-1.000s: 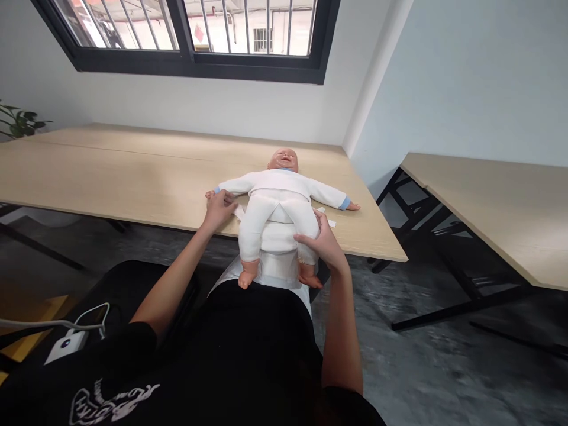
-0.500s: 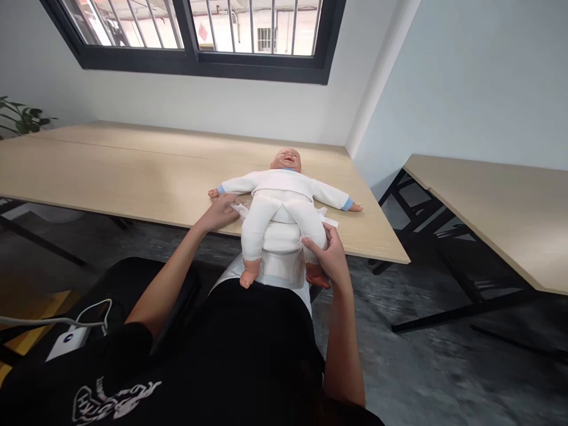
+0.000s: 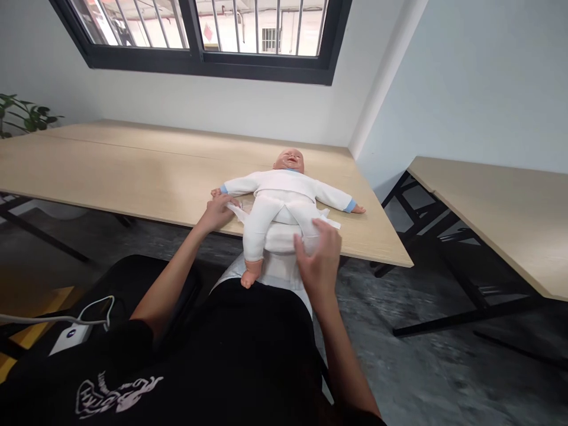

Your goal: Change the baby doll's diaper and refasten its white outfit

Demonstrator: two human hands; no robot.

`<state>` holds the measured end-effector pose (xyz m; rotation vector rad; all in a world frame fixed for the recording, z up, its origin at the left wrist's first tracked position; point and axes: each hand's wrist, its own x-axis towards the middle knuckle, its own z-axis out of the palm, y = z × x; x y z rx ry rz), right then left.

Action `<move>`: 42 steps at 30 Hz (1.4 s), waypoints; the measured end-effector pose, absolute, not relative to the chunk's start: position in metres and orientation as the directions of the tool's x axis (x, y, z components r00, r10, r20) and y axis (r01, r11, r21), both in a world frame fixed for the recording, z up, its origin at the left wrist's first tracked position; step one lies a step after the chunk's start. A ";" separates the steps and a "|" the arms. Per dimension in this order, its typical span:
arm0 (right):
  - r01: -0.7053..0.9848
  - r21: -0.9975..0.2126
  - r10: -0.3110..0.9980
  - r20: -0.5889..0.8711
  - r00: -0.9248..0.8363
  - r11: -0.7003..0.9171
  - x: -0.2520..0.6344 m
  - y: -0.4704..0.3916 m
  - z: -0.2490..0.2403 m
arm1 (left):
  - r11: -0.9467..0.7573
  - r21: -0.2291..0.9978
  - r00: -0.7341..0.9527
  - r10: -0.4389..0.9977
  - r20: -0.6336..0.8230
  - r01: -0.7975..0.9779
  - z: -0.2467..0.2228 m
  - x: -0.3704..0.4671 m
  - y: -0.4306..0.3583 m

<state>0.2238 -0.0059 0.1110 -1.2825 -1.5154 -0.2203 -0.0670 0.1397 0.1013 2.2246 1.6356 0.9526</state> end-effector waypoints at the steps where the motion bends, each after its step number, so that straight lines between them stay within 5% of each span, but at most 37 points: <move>1: 0.802 -0.360 0.566 0.824 0.032 0.477 0.215 -0.012 0.111 | -0.364 0.538 0.169 0.911 0.377 0.760 0.101 -0.068 0.140; 6: 0.785 -0.115 0.629 0.672 -0.391 0.609 0.190 -0.036 0.064 | -0.365 0.588 0.129 0.906 0.403 0.722 0.097 -0.072 0.142; 15: 0.862 0.011 0.744 0.500 -0.444 0.507 0.199 -0.026 -0.022 | -0.343 0.731 0.018 0.911 0.413 0.590 0.090 -0.074 0.153; 24: 0.841 0.070 0.624 0.638 -0.451 0.537 0.197 -0.031 -0.030 | -0.321 0.847 -0.105 0.911 0.398 0.424 0.088 -0.075 0.153; 33: 0.771 0.030 0.493 0.753 -0.436 0.636 0.193 -0.040 -0.001 | -0.424 0.629 0.131 0.880 0.456 0.651 0.101 -0.072 0.141; 42: 0.746 0.033 0.388 0.839 -0.382 0.665 0.200 -0.040 0.039 | -0.481 0.584 0.284 0.871 0.400 0.654 0.095 -0.068 0.143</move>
